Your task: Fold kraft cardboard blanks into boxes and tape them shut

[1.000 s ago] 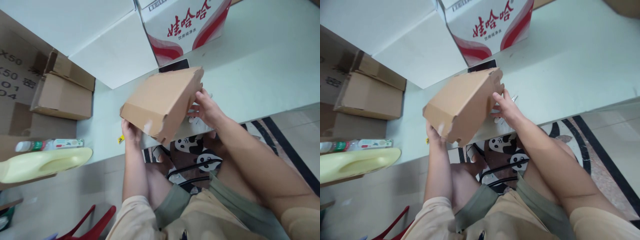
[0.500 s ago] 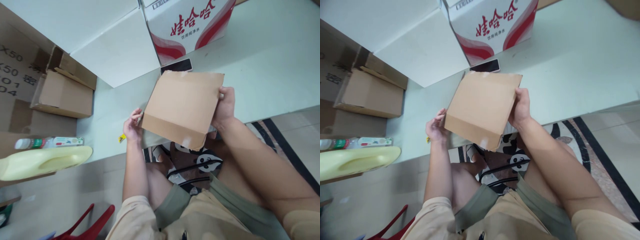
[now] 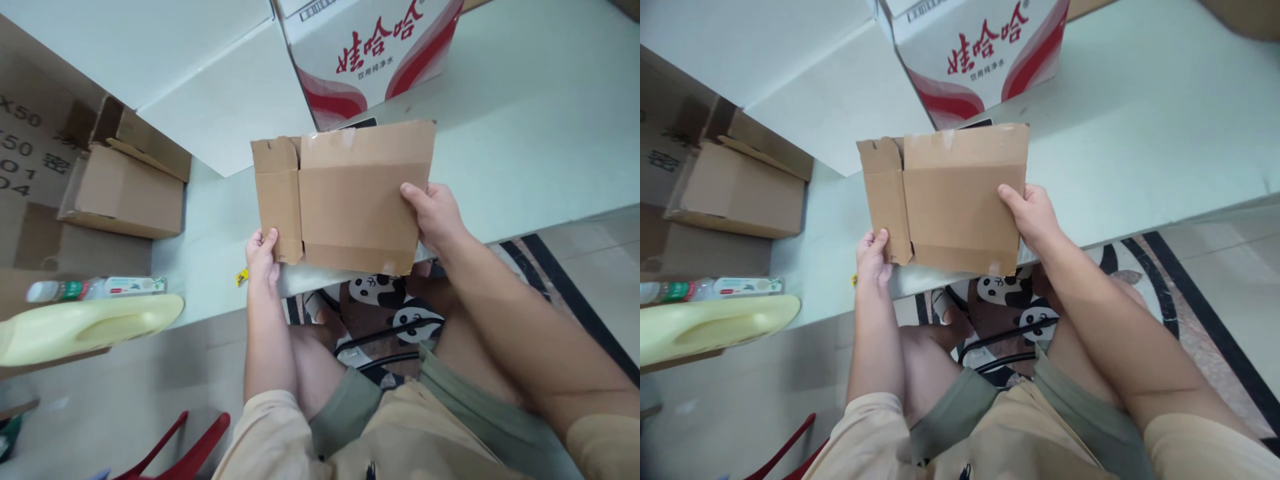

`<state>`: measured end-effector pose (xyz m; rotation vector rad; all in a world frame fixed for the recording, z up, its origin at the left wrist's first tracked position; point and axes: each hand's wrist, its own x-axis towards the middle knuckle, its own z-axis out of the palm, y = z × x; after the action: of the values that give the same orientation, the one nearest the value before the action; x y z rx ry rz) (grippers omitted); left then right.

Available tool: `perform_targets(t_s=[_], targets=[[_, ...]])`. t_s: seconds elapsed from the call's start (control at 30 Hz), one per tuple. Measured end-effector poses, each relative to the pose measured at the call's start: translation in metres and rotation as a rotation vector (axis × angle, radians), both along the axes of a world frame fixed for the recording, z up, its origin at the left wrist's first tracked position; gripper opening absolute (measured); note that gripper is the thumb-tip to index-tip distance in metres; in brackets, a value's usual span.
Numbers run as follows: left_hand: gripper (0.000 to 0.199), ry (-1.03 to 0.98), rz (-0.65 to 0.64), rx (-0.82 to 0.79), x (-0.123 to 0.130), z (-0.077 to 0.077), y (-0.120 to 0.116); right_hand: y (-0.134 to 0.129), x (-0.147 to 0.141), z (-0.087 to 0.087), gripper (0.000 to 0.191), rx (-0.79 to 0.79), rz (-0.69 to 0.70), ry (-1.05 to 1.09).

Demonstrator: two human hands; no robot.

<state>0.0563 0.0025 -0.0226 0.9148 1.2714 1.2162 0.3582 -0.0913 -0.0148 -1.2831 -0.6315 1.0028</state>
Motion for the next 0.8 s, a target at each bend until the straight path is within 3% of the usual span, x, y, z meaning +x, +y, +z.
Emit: perform_targets(t_s=[0.2,0.4,0.53,0.6,0.7,0.8], targets=[[0.048,-0.075,0.108,-0.068,0.006,-0.004,0.013,-0.008,0.001,-0.007,0.047,-0.045,0.036,-0.107],[0.023,-0.217,0.389,-0.057,-0.003,0.006,0.019,-0.007,0.008,0.000,0.043,0.108,-0.212,-0.107],[0.012,-0.306,0.390,-0.098,0.005,0.014,0.017,-0.027,0.018,0.018,0.035,0.105,-0.342,-0.010],[0.011,-0.321,0.379,-0.083,0.012,0.017,0.016,-0.049,0.031,0.021,0.037,0.047,-0.420,-0.009],[0.010,-0.340,0.416,-0.045,0.017,0.022,0.013,-0.081,0.065,0.017,0.034,-0.041,-0.559,-0.195],[0.013,-0.357,0.454,-0.048,0.016,0.027,0.011,-0.079,0.112,0.023,0.023,-0.026,-0.627,-0.442]])
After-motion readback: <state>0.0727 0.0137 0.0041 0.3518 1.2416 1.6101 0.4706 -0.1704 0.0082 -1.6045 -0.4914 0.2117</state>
